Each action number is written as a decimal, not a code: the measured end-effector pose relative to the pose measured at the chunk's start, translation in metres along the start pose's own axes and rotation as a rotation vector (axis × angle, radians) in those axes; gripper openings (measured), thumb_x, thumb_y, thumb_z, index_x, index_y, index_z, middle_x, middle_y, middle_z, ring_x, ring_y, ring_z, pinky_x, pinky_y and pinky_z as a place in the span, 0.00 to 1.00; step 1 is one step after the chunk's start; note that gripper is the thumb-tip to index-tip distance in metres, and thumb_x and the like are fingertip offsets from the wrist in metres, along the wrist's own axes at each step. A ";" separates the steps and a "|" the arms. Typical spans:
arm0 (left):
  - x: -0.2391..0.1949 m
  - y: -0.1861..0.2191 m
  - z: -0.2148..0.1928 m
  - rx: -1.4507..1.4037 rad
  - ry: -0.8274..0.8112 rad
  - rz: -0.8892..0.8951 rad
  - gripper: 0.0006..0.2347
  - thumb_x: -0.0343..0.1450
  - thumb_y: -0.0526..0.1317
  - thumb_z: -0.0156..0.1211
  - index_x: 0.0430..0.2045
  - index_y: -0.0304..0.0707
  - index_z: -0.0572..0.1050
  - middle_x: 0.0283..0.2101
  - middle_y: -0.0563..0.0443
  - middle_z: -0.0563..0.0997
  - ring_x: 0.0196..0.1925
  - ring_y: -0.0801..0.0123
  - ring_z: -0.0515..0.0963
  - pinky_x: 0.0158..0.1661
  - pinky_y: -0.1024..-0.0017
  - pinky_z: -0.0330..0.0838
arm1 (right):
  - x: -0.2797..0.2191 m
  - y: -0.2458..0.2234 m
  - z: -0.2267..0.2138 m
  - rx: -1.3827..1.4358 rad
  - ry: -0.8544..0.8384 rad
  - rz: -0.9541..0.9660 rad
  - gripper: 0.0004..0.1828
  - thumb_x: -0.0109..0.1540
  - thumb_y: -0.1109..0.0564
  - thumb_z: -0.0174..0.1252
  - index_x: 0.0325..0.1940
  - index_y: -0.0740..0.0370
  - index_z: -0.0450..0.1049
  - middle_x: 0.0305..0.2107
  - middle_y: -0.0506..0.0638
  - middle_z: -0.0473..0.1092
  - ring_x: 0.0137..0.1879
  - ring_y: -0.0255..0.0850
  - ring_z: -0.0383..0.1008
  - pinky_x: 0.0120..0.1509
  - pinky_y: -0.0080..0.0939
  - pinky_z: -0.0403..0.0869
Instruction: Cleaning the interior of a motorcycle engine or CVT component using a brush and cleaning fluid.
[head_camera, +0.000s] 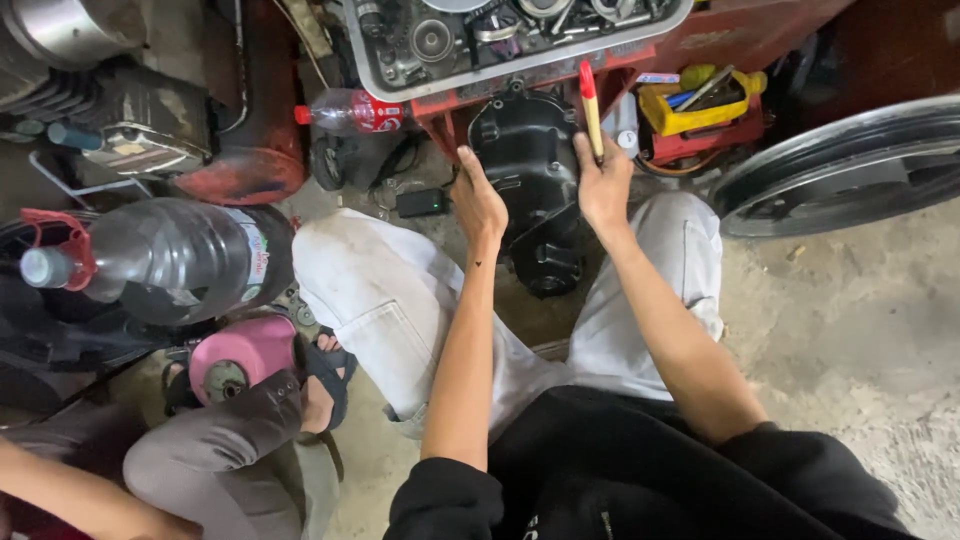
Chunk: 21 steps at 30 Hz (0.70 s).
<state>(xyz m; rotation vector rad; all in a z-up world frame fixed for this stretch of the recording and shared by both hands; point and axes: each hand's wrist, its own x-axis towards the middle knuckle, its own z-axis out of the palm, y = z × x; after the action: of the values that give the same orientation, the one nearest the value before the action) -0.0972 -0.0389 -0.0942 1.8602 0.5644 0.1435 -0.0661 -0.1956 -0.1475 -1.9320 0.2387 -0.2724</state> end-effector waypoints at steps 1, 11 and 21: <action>0.002 0.001 -0.003 0.002 0.003 -0.001 0.39 0.79 0.63 0.19 0.57 0.22 0.73 0.57 0.21 0.76 0.62 0.33 0.75 0.62 0.46 0.65 | 0.000 0.001 0.001 0.002 -0.003 0.000 0.18 0.71 0.48 0.58 0.36 0.64 0.78 0.21 0.55 0.68 0.33 0.43 0.68 0.40 0.46 0.67; 0.004 -0.005 -0.012 -0.171 -0.128 -0.063 0.42 0.76 0.70 0.24 0.68 0.23 0.62 0.70 0.23 0.62 0.74 0.34 0.58 0.72 0.46 0.47 | -0.020 0.004 -0.014 0.026 0.063 -0.134 0.17 0.72 0.51 0.57 0.33 0.64 0.72 0.26 0.57 0.68 0.39 0.44 0.68 0.47 0.48 0.66; 0.020 -0.011 -0.007 -0.251 -0.084 -0.034 0.32 0.73 0.60 0.32 0.45 0.30 0.79 0.46 0.39 0.85 0.45 0.55 0.84 0.47 0.65 0.73 | -0.033 -0.051 -0.046 0.377 -0.359 -0.151 0.14 0.71 0.64 0.43 0.54 0.72 0.72 0.27 0.45 0.64 0.34 0.33 0.62 0.43 0.30 0.65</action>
<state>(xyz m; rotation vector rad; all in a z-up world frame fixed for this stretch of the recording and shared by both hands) -0.0849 -0.0214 -0.1051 1.6047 0.4955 0.1077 -0.1097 -0.2083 -0.0862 -1.5904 -0.1867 -0.0585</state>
